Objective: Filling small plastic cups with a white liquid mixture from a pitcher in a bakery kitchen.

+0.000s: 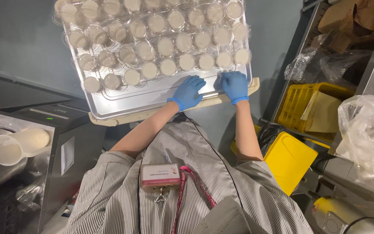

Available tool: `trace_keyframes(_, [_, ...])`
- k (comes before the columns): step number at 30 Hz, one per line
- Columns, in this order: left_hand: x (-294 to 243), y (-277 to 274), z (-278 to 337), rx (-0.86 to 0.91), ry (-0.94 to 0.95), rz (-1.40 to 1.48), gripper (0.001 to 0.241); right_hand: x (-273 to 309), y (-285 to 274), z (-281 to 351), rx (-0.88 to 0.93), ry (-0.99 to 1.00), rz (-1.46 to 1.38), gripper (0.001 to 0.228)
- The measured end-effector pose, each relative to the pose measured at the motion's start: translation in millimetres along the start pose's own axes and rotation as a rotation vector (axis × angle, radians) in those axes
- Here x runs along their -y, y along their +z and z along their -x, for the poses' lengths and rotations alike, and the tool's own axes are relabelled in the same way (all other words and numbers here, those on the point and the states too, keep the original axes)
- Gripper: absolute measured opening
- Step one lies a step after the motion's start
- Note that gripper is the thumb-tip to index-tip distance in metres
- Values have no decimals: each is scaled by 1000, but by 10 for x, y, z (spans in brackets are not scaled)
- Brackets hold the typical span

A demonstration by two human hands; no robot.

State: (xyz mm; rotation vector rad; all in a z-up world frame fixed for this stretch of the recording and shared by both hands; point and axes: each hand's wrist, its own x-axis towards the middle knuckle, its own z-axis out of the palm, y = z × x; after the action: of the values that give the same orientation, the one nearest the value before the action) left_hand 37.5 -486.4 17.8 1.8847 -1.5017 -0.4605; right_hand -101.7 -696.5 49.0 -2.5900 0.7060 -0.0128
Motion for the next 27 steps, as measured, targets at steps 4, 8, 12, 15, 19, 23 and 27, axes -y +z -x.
trace_keyframes(4, [-88, 173, -253, 85, 21, -19, 57, -114, -141, -7, -133, -49, 148, 31])
trace_keyframes(8, [-138, 299, -418, 95, 25, -83, 63, -237, -109, -101, -172, -84, 182, 36])
trace_keyframes(12, [-135, 313, -474, 75, -57, -95, 66, -278, -111, -169, -151, -75, 151, 34])
trace_keyframes(15, [-95, 360, -465, 94, -74, -110, 66, -224, -151, -188, -136, -73, 134, 36])
trace_keyframes(19, [-130, 312, -419, 82, -99, -91, 66, -376, -77, -178, -154, -125, 164, 37])
trace_keyframes(23, [-157, 117, -125, -3, -75, -45, 61, -460, -88, -115, -168, -169, 172, 25])
trace_keyframes(27, [-304, -445, 548, -193, -146, 20, 47, -310, -241, 36, -88, 14, 281, 13])
